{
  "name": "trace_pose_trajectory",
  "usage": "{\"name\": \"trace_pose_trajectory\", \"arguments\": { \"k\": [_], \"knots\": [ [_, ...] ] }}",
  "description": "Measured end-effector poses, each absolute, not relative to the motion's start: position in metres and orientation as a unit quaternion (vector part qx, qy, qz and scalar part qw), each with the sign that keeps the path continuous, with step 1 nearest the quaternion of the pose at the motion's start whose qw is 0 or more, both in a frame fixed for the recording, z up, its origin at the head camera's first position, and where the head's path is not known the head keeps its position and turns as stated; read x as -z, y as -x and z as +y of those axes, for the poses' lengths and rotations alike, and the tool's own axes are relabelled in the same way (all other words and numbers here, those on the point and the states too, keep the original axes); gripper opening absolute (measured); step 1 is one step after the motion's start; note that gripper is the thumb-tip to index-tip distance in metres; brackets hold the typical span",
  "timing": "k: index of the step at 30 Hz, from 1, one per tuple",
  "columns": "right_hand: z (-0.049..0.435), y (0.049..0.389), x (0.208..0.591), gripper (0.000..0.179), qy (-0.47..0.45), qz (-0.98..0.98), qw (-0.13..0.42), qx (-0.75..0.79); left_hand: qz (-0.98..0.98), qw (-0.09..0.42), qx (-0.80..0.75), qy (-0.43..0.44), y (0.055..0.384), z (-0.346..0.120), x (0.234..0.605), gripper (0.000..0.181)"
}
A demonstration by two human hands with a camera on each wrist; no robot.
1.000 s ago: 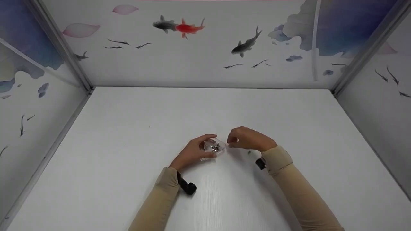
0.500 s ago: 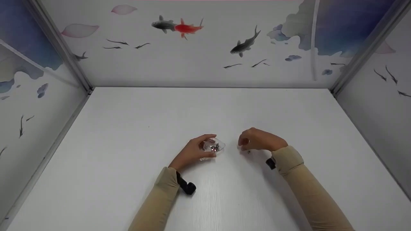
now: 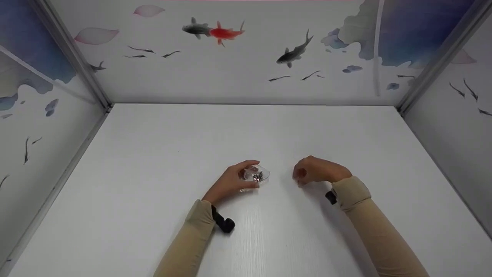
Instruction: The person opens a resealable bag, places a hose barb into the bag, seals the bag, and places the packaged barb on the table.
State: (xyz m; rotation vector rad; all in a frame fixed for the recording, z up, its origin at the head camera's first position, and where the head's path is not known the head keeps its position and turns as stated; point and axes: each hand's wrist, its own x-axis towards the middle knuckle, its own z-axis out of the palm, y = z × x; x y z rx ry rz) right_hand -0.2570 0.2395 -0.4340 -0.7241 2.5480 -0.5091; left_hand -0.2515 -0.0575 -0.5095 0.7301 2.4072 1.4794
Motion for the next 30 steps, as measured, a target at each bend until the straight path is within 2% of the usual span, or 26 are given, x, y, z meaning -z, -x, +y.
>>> {"name": "trace_pose_trajectory", "arguments": {
  "k": [30],
  "knots": [
    [0.2375, 0.2551, 0.4383, 0.007, 0.24, 0.931, 0.22, 0.164, 0.82, 0.117, -0.506, -0.24, 0.2515, -0.0575, 0.5093, 0.067]
  ]
}}
